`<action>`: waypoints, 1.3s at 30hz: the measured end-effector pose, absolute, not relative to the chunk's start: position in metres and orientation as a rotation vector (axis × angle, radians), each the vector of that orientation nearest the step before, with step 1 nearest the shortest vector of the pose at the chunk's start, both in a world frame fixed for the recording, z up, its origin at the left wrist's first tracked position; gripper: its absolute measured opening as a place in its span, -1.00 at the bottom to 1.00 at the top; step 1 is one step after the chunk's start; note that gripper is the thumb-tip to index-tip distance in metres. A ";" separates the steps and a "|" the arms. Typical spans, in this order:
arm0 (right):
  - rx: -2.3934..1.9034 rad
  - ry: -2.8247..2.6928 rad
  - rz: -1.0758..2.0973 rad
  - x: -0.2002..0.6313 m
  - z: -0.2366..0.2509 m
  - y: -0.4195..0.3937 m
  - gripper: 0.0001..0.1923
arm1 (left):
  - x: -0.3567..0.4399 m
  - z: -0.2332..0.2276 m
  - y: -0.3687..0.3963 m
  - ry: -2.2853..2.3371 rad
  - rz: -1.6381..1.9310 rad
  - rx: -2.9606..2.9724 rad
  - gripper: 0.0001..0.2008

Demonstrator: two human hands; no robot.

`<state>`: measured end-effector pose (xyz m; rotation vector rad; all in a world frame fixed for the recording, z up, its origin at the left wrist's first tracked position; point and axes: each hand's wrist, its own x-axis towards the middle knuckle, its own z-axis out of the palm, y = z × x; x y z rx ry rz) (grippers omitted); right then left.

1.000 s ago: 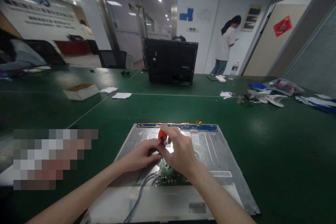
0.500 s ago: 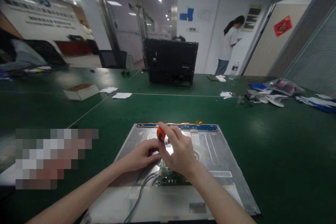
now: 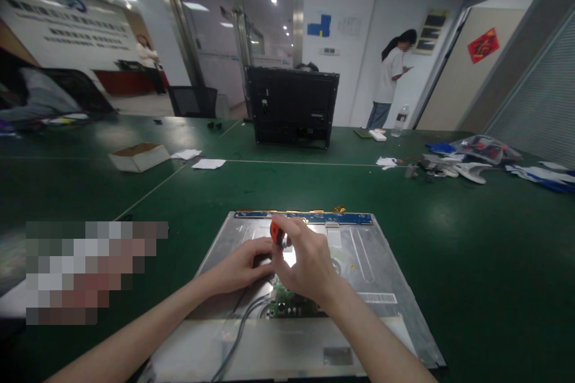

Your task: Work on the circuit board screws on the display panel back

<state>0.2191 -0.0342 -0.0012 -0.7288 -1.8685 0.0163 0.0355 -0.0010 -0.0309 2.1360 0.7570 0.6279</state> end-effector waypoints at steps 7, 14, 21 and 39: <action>-0.750 -1.801 -0.028 0.219 -0.004 -0.033 -0.55 | 0.034 -0.030 -0.001 0.770 0.616 2.157 -0.88; -0.745 -1.814 -0.009 0.220 0.002 -0.034 -0.58 | 0.036 -0.029 -0.001 0.762 0.631 2.136 -0.89; -0.787 -1.809 -0.030 0.220 0.003 -0.036 -0.52 | 0.037 -0.027 -0.002 0.769 0.633 2.146 -0.88; -0.741 -1.807 -0.004 0.221 0.003 -0.035 -0.56 | 0.037 -0.027 -0.002 0.792 0.615 2.150 -0.91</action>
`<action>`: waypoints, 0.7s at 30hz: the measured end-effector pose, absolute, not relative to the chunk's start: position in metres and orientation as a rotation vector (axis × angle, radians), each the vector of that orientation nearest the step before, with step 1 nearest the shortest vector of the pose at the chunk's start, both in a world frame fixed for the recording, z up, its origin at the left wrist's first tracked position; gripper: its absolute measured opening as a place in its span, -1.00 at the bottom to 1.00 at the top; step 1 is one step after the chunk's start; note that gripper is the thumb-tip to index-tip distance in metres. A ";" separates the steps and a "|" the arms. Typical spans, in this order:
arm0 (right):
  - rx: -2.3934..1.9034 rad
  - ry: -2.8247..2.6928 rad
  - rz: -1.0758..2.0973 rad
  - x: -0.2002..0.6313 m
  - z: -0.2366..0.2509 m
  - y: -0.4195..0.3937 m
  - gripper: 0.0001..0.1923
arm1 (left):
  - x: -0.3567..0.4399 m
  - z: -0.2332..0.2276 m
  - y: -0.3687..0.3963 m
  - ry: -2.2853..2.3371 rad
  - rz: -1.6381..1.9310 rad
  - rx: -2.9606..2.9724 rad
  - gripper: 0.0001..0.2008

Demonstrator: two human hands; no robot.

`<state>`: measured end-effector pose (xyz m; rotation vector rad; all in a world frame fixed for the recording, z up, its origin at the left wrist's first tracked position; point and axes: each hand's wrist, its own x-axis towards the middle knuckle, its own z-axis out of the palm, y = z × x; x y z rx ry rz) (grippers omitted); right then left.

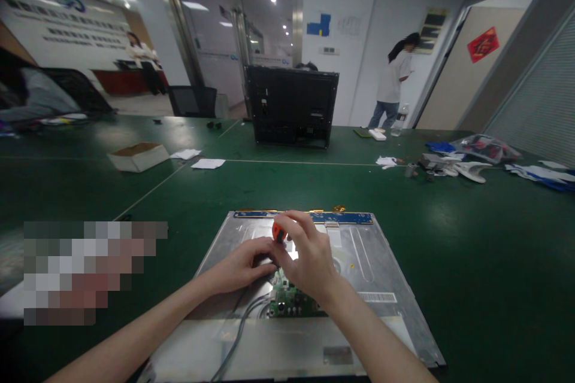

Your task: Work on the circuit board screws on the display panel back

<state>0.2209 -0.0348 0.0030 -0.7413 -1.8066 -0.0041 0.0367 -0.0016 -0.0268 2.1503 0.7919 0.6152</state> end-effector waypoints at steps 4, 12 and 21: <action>-0.739 -1.814 -0.026 0.221 0.004 -0.036 -0.56 | 0.037 -0.030 -0.001 0.795 0.614 2.139 -0.90; -0.740 -1.833 -0.013 0.220 0.005 -0.037 -0.52 | 0.037 -0.030 -0.001 0.779 0.638 2.129 -0.88; -0.690 -1.802 -0.003 0.220 0.002 -0.035 -0.51 | 0.034 -0.032 0.001 0.773 0.578 2.161 -0.88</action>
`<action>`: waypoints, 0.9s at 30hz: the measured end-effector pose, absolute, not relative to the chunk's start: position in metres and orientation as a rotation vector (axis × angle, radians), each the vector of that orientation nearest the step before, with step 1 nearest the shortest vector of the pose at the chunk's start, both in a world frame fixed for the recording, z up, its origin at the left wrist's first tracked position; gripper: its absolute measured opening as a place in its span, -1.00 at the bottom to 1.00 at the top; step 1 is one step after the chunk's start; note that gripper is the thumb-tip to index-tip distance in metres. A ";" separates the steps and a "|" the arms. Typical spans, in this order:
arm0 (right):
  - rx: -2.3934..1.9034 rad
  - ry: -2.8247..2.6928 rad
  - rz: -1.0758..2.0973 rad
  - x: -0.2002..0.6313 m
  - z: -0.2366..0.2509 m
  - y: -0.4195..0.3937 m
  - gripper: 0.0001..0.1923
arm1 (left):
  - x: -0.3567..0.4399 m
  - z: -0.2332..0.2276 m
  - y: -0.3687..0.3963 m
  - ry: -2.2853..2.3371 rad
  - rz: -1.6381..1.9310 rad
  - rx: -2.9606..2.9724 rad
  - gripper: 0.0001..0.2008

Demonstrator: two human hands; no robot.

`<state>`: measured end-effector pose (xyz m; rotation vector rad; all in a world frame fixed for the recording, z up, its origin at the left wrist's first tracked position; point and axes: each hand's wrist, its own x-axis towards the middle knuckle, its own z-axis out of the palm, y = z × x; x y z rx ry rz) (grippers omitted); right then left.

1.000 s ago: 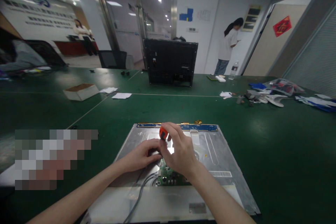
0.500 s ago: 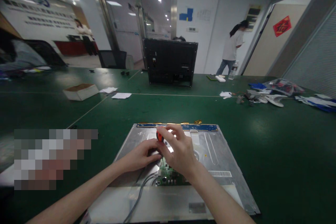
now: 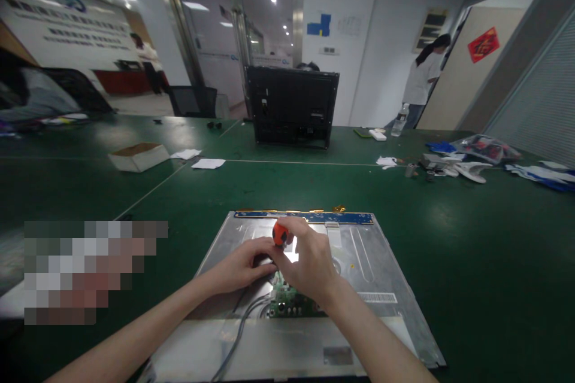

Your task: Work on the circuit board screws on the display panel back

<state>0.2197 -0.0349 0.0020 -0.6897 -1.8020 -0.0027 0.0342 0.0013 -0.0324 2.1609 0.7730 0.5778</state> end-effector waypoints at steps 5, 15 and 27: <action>-0.684 -1.802 -0.008 0.221 0.003 -0.035 -0.52 | 0.035 -0.031 0.000 0.788 0.588 2.128 -0.88; -0.759 -1.825 -0.015 0.220 0.005 -0.037 -0.51 | 0.038 -0.027 -0.003 0.797 0.619 2.132 -0.88; -0.727 -1.785 -0.044 0.221 0.004 -0.037 -0.55 | 0.035 -0.029 -0.001 0.801 0.596 2.148 -0.89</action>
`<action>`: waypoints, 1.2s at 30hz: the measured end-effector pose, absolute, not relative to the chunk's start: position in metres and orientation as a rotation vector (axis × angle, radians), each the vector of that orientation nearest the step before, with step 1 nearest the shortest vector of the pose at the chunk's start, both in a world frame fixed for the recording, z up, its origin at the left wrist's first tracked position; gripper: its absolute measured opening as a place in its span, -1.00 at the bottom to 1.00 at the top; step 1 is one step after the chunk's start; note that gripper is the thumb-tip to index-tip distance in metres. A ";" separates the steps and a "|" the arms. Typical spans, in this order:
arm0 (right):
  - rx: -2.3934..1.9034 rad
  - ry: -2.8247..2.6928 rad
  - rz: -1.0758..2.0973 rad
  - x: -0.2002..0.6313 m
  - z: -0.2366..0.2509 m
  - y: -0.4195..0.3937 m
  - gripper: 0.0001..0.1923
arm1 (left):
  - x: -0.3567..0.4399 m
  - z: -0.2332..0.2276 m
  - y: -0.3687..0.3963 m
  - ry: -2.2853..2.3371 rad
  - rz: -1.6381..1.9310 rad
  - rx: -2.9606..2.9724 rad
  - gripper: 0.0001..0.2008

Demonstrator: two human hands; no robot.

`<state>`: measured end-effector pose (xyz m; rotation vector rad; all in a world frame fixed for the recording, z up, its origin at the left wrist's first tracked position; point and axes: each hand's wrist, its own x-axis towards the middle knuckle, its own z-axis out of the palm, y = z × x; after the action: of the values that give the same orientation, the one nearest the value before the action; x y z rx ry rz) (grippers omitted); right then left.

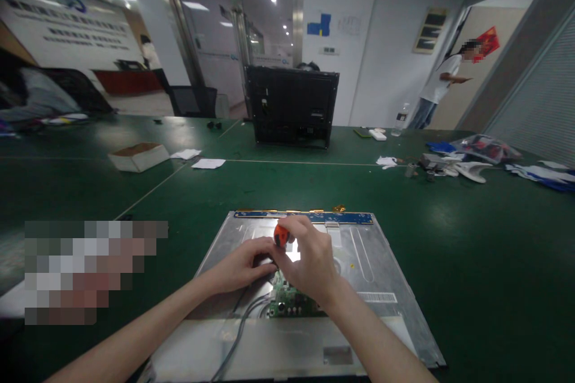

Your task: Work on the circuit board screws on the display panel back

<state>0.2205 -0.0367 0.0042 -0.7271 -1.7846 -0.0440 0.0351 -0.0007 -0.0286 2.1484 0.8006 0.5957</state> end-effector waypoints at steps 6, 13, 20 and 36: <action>-0.744 -1.803 -0.043 0.220 0.005 -0.037 -0.54 | 0.036 -0.029 -0.001 0.774 0.617 2.110 -0.90; -0.759 -1.856 -0.009 0.220 0.004 -0.038 -0.48 | 0.037 -0.027 -0.002 0.755 0.659 2.118 -0.88; -0.712 -1.827 -0.018 0.219 0.003 -0.037 -0.49 | 0.035 -0.030 0.000 0.794 0.592 2.157 -0.90; -0.745 -1.846 0.009 0.219 0.002 -0.037 -0.46 | 0.035 -0.028 -0.002 0.767 0.613 2.139 -0.87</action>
<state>0.2191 -0.0371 0.0023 -0.7446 -1.8455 0.0088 0.0350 -0.0017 -0.0277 2.1387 0.7674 0.6129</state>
